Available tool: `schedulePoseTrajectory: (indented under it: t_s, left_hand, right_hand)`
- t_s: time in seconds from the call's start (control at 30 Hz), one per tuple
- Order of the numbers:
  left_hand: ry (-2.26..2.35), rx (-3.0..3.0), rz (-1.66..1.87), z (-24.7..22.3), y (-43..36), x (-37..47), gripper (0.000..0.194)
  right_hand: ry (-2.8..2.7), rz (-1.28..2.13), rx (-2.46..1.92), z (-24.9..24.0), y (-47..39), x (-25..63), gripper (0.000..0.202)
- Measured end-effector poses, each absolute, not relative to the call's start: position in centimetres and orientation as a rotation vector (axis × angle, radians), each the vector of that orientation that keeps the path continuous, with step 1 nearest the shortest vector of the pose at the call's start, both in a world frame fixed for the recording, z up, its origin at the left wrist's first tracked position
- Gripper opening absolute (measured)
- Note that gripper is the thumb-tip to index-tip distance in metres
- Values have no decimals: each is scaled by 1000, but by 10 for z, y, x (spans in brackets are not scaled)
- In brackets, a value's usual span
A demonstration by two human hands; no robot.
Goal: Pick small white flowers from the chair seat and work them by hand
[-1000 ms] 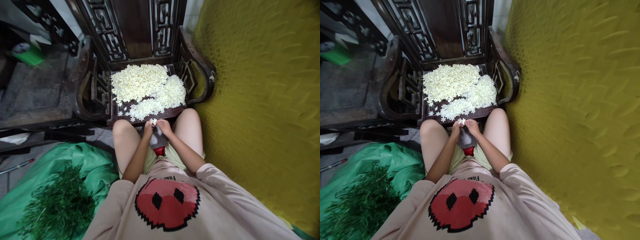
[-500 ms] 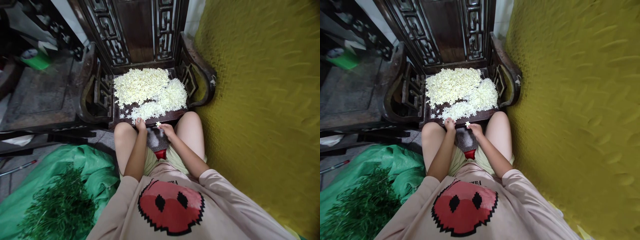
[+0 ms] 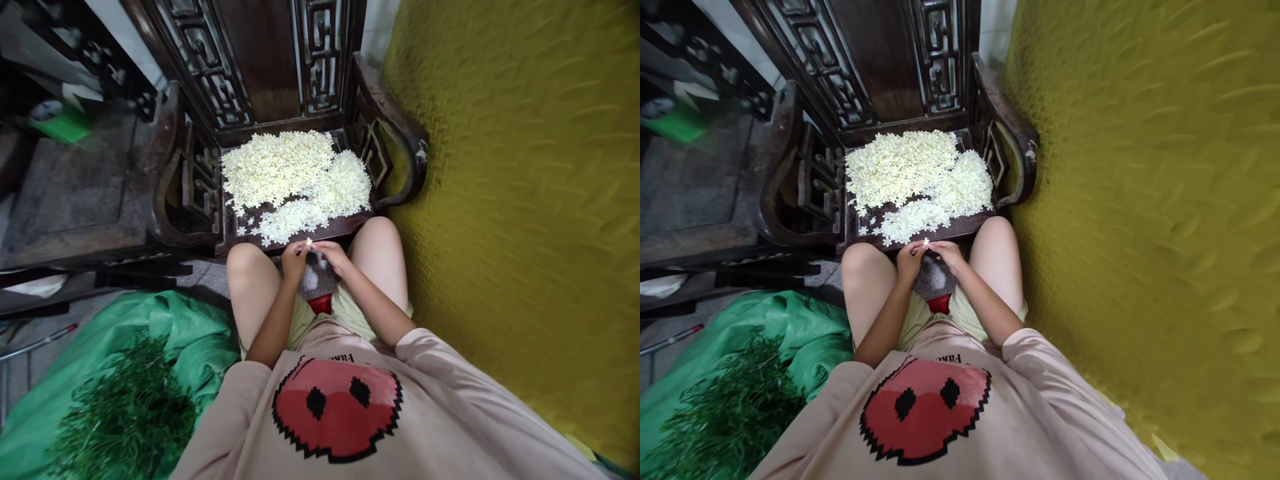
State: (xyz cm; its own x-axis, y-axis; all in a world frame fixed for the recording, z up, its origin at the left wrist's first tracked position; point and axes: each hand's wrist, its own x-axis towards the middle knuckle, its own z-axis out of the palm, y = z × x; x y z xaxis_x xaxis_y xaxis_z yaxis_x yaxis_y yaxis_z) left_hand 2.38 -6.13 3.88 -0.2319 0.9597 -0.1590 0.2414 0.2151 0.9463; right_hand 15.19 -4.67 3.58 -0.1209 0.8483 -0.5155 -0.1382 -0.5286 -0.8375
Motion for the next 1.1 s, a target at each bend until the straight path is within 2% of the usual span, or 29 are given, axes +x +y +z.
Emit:
schedulePoseTrajectory:
  t_s: [0.1,0.5,1.1]
  left_hand:
    - [1620,1020,1093,40,-64,23,20]
    - [1686,1145,1104,46,-83,19,24]
    - [1332,415,1105,36,-72,18,38]
  right_hand:
    - [-880,1769,-1339,37,-47,151,32]
    - [-1067,1669,-1337,43,-52,147,30]
    - [-1090,1570,-1336,46,-49,149,28]
